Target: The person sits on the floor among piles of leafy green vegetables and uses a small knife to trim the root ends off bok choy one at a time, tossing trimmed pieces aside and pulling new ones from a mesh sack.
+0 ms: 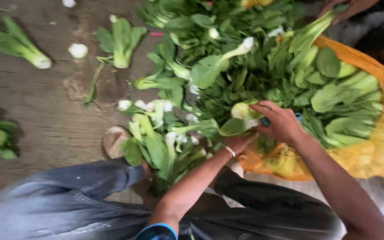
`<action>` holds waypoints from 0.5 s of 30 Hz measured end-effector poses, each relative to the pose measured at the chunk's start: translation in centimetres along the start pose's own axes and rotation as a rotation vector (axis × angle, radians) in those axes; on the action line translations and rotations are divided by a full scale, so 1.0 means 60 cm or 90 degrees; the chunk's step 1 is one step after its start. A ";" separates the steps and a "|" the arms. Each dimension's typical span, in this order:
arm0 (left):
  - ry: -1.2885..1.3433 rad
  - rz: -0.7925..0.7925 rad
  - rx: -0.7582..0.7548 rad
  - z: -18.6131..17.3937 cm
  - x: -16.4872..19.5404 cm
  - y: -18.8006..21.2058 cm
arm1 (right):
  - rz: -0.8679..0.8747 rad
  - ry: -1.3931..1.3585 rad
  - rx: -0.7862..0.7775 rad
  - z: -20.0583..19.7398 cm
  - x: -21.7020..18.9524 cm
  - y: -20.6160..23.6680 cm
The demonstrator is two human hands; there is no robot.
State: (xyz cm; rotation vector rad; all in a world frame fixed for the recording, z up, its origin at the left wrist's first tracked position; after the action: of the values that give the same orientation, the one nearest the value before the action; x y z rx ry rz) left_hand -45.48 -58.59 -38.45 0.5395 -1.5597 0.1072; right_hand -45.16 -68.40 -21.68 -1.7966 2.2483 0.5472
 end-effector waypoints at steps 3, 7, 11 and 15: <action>0.130 0.094 0.064 -0.002 0.030 -0.028 | -0.034 -0.062 0.112 -0.028 -0.042 0.032; 0.594 0.259 0.221 -0.135 0.089 0.022 | -0.049 -0.170 0.249 -0.047 -0.152 0.069; -0.118 0.492 0.330 -0.320 0.184 0.166 | 0.063 -0.381 0.154 -0.010 -0.215 0.063; -0.150 0.180 0.266 -0.455 0.139 0.232 | 0.222 -0.208 -0.142 0.099 -0.243 0.087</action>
State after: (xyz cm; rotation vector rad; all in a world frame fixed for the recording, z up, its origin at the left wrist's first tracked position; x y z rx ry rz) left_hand -25.72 -37.89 -24.67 0.6700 -1.8502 0.6141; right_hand -47.22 -51.98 -20.64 -1.2785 2.3419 1.1060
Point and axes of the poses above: each hand's wrist, its own y-axis away from the middle knuckle, its own z-axis out of the palm, x = y × z, the point moved 7 cm from there along -y, towards the middle knuckle, and after that the axes turned 2 degrees about -y, right-handed, at the moved point
